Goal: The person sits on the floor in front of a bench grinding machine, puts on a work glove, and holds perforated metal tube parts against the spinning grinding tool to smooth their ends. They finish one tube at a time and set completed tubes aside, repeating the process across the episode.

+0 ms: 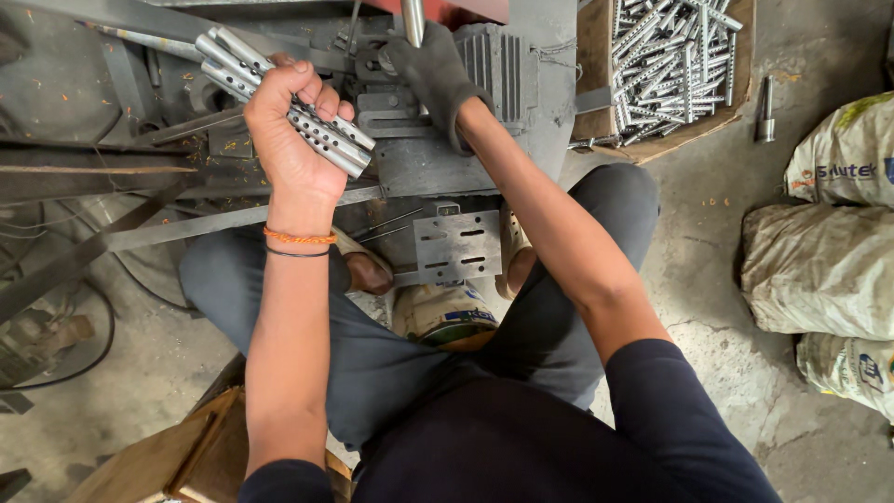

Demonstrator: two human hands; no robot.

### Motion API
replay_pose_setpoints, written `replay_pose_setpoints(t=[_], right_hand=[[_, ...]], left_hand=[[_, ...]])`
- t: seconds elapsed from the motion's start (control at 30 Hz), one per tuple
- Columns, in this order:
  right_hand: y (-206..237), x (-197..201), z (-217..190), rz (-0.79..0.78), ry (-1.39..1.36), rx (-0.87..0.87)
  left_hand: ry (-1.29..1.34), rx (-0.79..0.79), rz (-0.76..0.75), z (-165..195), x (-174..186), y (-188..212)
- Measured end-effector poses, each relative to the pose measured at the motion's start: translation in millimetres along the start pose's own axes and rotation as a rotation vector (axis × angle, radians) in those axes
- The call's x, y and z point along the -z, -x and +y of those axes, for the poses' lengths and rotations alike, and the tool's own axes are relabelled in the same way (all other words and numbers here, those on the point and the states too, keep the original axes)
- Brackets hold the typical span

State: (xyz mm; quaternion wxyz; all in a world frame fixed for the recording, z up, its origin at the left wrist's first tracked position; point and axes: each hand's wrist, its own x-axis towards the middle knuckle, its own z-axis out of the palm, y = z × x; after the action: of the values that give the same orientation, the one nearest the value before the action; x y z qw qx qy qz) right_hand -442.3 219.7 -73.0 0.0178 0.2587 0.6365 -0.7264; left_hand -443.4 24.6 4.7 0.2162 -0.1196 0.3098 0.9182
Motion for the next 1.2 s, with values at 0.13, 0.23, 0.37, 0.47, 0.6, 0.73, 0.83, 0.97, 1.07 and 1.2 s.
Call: replay_pose_setpoints(t=[0.13,0.23,0.37,0.47,0.6,0.73,0.83,0.97,1.07,1.2], right_hand=[[-10,1,5,0.001,0.026,0.091],[-12,0,1,-0.029,0.017,0.084],[-2,-1,-8,-0.106,-0.028,0.041],[6,-1,-16,-0.178,-0.153,0.019],[13,2,-23,-0.227,-0.269,-0.075],[13,1,-23,-0.259,-0.299,-0.136],[11,0,-22,-0.284,-0.297,-0.136],[8,-1,-20,-0.265,-0.309,-0.133],[5,-1,-16,-0.264,-0.305,-0.114],[-1,0,-7,-0.232,-0.289,-0.069]], left_hand=[[0.003,0.004,-0.006,-2,1,1],[-0.001,0.005,-0.008,-3,2,2],[-0.001,0.004,-0.002,-3,2,3],[-0.002,-0.009,-0.011,-3,2,5],[0.0,-0.001,-0.021,-3,3,7],[-0.017,-0.011,0.003,-2,6,6],[-0.015,-0.011,0.0,-1,9,5],[-0.004,-0.01,0.003,-1,12,5],[-0.007,-0.006,0.007,-1,12,7],[-0.01,0.001,0.008,-2,11,8]])
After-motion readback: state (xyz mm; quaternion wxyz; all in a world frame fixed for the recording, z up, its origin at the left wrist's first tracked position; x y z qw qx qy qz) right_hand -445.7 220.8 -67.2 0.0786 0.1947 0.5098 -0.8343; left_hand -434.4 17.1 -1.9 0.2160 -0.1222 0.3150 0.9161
